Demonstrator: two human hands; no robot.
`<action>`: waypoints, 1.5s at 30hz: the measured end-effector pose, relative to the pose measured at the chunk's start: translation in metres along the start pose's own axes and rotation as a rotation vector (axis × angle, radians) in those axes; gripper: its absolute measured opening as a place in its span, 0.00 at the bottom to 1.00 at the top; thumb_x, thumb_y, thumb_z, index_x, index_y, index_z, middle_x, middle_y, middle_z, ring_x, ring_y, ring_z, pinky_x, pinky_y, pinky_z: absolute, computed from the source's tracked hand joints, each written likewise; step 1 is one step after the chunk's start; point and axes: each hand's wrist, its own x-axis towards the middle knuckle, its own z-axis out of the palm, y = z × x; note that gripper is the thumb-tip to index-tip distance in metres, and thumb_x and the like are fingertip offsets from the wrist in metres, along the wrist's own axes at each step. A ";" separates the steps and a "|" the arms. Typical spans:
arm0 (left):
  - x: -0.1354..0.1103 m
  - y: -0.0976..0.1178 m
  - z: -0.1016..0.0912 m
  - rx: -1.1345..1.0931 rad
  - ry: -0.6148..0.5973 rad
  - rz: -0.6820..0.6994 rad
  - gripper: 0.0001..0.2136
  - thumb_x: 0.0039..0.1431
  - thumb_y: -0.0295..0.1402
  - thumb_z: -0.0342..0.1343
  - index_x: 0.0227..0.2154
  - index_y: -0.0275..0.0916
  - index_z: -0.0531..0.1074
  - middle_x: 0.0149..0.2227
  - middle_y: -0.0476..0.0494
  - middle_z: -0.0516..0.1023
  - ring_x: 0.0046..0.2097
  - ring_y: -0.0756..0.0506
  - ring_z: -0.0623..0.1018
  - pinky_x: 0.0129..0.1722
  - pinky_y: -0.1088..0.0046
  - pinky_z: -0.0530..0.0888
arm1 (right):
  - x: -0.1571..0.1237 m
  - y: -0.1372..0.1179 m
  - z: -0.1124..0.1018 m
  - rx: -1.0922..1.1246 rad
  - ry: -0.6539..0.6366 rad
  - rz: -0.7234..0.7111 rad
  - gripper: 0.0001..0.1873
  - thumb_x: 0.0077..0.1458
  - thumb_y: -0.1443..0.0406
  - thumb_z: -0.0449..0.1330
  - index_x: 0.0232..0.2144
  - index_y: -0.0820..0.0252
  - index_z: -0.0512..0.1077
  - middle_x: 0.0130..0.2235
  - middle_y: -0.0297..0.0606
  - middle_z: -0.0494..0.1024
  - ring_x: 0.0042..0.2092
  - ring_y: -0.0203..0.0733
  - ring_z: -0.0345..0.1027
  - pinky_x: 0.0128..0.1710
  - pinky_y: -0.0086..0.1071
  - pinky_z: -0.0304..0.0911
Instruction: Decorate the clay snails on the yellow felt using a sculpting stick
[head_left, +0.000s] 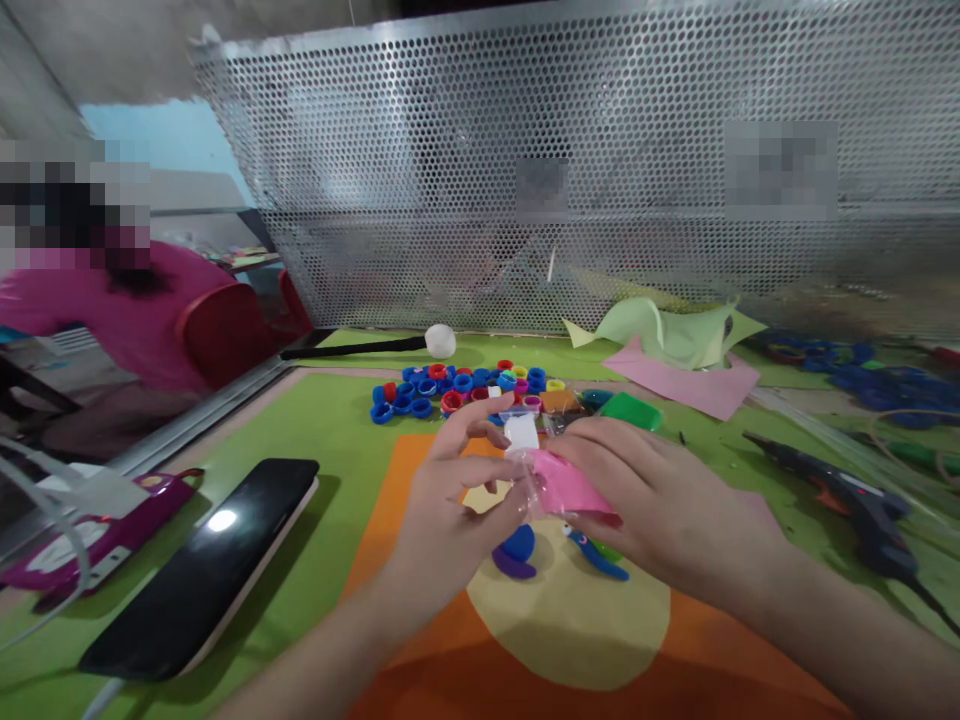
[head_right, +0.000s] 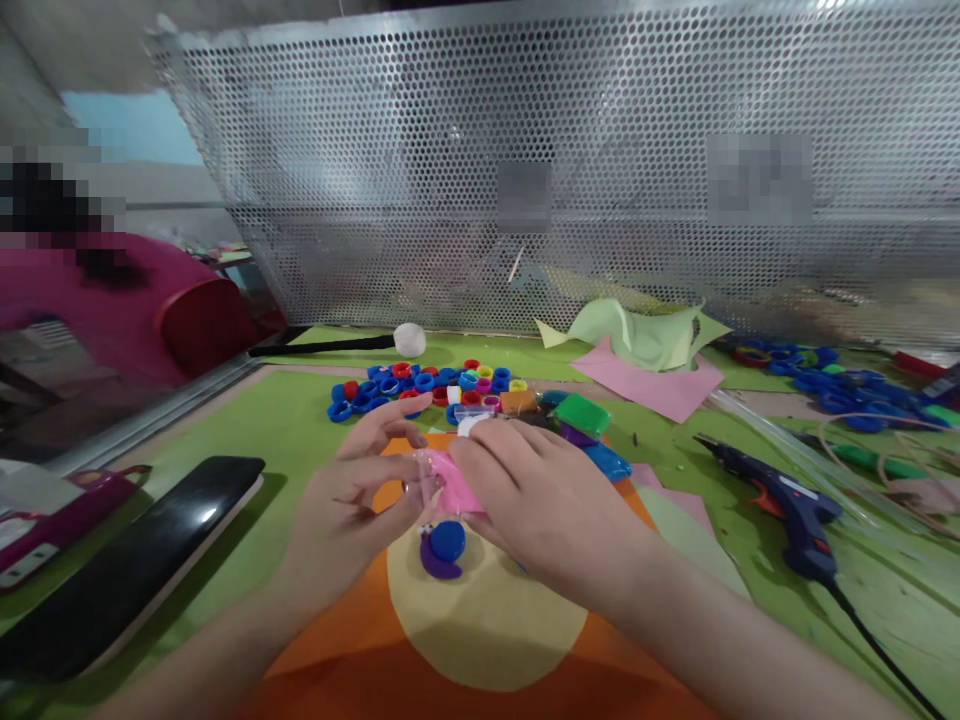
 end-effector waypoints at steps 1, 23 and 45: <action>0.000 -0.001 0.000 0.000 0.000 0.007 0.07 0.51 0.24 0.57 0.21 0.40 0.74 0.52 0.43 0.65 0.41 0.47 0.70 0.30 0.75 0.73 | 0.001 -0.001 -0.001 -0.002 -0.007 0.003 0.19 0.65 0.66 0.39 0.37 0.68 0.68 0.36 0.49 0.74 0.37 0.48 0.70 0.34 0.38 0.70; 0.009 -0.012 -0.001 -0.465 0.071 -0.194 0.06 0.53 0.37 0.59 0.33 0.44 0.78 0.27 0.48 0.77 0.23 0.52 0.70 0.19 0.76 0.68 | -0.003 0.002 -0.001 0.240 -0.002 0.571 0.24 0.57 0.56 0.53 0.52 0.62 0.58 0.47 0.47 0.66 0.49 0.52 0.63 0.44 0.44 0.66; 0.006 -0.008 -0.006 -0.348 -0.064 -0.199 0.06 0.55 0.35 0.56 0.27 0.39 0.68 0.25 0.52 0.69 0.25 0.53 0.67 0.24 0.78 0.65 | -0.002 0.002 -0.003 0.415 -0.073 0.721 0.18 0.52 0.57 0.58 0.44 0.53 0.63 0.41 0.36 0.75 0.39 0.48 0.70 0.37 0.41 0.65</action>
